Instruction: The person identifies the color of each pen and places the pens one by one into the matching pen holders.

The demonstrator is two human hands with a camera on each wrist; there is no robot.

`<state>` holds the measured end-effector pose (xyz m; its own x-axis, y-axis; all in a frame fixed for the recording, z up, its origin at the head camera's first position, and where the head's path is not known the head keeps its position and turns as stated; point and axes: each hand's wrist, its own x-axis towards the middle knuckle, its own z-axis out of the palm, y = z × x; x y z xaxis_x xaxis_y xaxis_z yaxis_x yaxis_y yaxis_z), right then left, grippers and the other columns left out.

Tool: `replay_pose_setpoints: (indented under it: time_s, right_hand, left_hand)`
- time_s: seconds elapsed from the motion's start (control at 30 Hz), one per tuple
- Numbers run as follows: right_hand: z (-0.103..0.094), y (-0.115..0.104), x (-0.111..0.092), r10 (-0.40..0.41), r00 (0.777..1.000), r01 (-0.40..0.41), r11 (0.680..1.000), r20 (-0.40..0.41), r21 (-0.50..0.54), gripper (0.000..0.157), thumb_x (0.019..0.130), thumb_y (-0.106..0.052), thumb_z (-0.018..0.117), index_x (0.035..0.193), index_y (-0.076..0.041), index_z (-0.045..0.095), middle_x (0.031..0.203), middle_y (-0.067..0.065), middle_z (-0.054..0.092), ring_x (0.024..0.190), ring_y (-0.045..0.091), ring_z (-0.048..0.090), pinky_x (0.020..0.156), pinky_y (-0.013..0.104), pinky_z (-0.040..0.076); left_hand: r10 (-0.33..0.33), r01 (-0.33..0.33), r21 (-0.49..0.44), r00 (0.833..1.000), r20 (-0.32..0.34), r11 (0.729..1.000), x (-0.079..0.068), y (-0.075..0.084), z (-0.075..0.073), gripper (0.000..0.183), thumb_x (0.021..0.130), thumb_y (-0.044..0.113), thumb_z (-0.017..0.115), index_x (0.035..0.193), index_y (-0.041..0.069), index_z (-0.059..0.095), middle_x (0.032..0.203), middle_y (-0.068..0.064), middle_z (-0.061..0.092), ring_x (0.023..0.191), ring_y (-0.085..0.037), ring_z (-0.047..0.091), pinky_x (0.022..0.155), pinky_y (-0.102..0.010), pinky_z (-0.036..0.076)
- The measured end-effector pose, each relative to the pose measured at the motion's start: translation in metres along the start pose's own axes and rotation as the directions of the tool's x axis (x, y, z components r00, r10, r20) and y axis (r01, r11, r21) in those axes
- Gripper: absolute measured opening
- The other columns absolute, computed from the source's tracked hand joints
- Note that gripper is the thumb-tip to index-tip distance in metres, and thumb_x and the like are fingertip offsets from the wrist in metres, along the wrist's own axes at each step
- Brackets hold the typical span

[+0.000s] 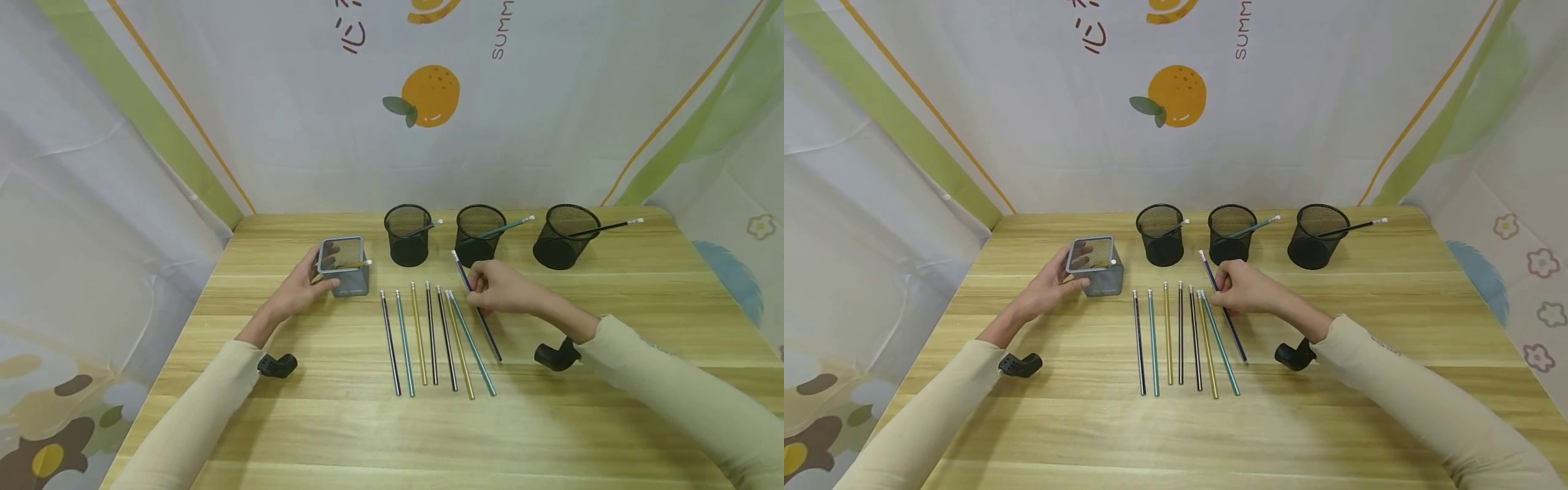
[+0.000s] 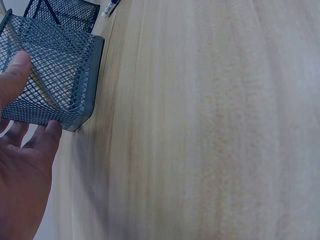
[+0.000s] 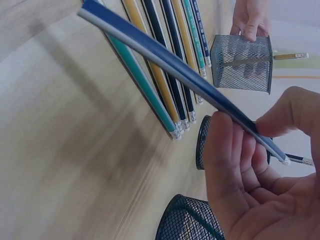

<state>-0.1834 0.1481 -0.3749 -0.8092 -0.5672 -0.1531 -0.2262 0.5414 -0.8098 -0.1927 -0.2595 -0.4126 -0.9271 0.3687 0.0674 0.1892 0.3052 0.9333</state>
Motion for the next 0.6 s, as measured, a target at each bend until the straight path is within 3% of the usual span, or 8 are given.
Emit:
replay_pose_setpoints:
  time_s: [0.27,0.6]
  right_hand:
    - [-0.006,-0.001,-0.001,-0.050,0.997,0.054,0.995,-0.054,0.087,0.008,0.089,0.005,0.057,0.095,0.004,0.053,0.080,0.014,0.058,0.065,0.030,0.064,0.062,0.053,0.060]
    - [-0.014,-0.010,-0.004,-0.060,0.991,0.073,0.992,-0.120,0.107,0.011,0.087,0.006,0.057,0.097,0.003,0.052,0.082,0.014,0.058,0.067,0.028,0.065,0.066,0.051,0.061]
  left_hand:
    - [-0.004,0.004,-0.004,1.000,0.000,1.000,0.000,0.001,0.000,0.070,0.098,-0.008,0.061,0.157,0.000,0.023,0.160,-0.020,0.028,0.148,-0.038,0.023,0.118,-0.053,0.025]
    - [-0.006,0.006,-0.002,1.000,-0.001,1.000,0.000,0.000,0.000,0.070,0.099,-0.007,0.061,0.157,0.000,0.023,0.160,-0.020,0.028,0.148,-0.038,0.024,0.118,-0.052,0.027]
